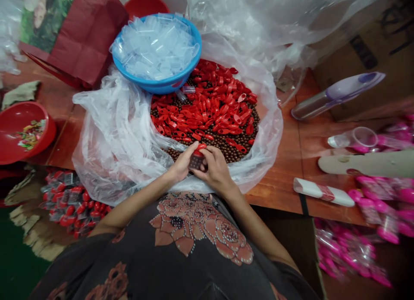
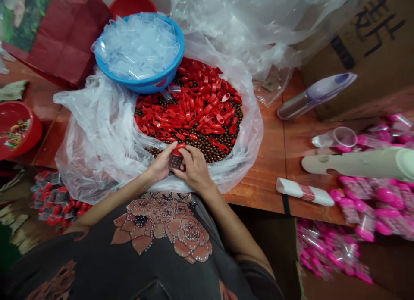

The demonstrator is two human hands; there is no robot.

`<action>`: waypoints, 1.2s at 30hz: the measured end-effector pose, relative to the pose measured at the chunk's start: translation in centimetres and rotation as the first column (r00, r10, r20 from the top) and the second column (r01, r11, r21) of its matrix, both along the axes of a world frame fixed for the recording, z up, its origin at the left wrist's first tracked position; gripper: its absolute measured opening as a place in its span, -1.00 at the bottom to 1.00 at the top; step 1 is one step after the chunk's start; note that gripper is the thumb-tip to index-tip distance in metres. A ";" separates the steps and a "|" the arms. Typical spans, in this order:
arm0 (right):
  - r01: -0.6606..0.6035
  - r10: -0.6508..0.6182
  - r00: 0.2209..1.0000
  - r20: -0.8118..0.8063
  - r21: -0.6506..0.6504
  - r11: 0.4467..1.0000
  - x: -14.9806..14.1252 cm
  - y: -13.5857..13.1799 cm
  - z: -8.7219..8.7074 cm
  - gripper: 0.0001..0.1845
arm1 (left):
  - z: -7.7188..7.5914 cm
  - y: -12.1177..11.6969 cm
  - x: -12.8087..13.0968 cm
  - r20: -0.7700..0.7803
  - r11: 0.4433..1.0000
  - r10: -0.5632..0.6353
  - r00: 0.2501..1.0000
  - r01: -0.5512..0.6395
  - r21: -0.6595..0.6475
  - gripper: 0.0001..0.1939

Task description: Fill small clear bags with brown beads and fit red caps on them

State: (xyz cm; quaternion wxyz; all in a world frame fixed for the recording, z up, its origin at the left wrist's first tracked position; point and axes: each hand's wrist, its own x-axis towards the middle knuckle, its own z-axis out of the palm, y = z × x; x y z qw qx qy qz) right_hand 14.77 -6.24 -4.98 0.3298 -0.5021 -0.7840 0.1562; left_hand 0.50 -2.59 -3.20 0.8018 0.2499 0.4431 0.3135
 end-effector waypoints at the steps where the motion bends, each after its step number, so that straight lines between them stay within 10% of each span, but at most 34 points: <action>1: 0.029 -0.029 0.999 -0.023 0.002 1.000 0.0 0.0 0.1 -0.26 | -0.1 0.0 0.0 -0.007 1.000 0.005 1.000 -0.005 0.001 -0.49; 20: -0.124 0.125 0.980 0.156 -0.017 0.992 -0.4 0.8 0.6 -0.23 | 0.9 -1.3 -0.5 -0.052 0.993 0.097 0.994 -0.093 0.074 -0.53; 24: -0.115 0.129 0.982 0.138 -0.102 0.988 0.6 2.2 0.3 -0.06 | 3.3 1.9 -6.4 -0.120 0.930 0.298 0.947 -0.260 0.258 -0.56; 30: -0.074 0.075 0.958 0.275 -0.014 0.997 2.2 4.7 -1.1 -0.48 | 7.0 4.0 -17.3 -0.049 0.813 0.564 0.825 -0.543 0.210 -0.33; 36: -0.119 0.080 0.906 0.417 0.069 0.990 1.5 7.4 -3.1 -0.54 | 6.7 3.8 -23.5 -0.112 0.757 0.623 0.774 -0.561 0.336 -0.61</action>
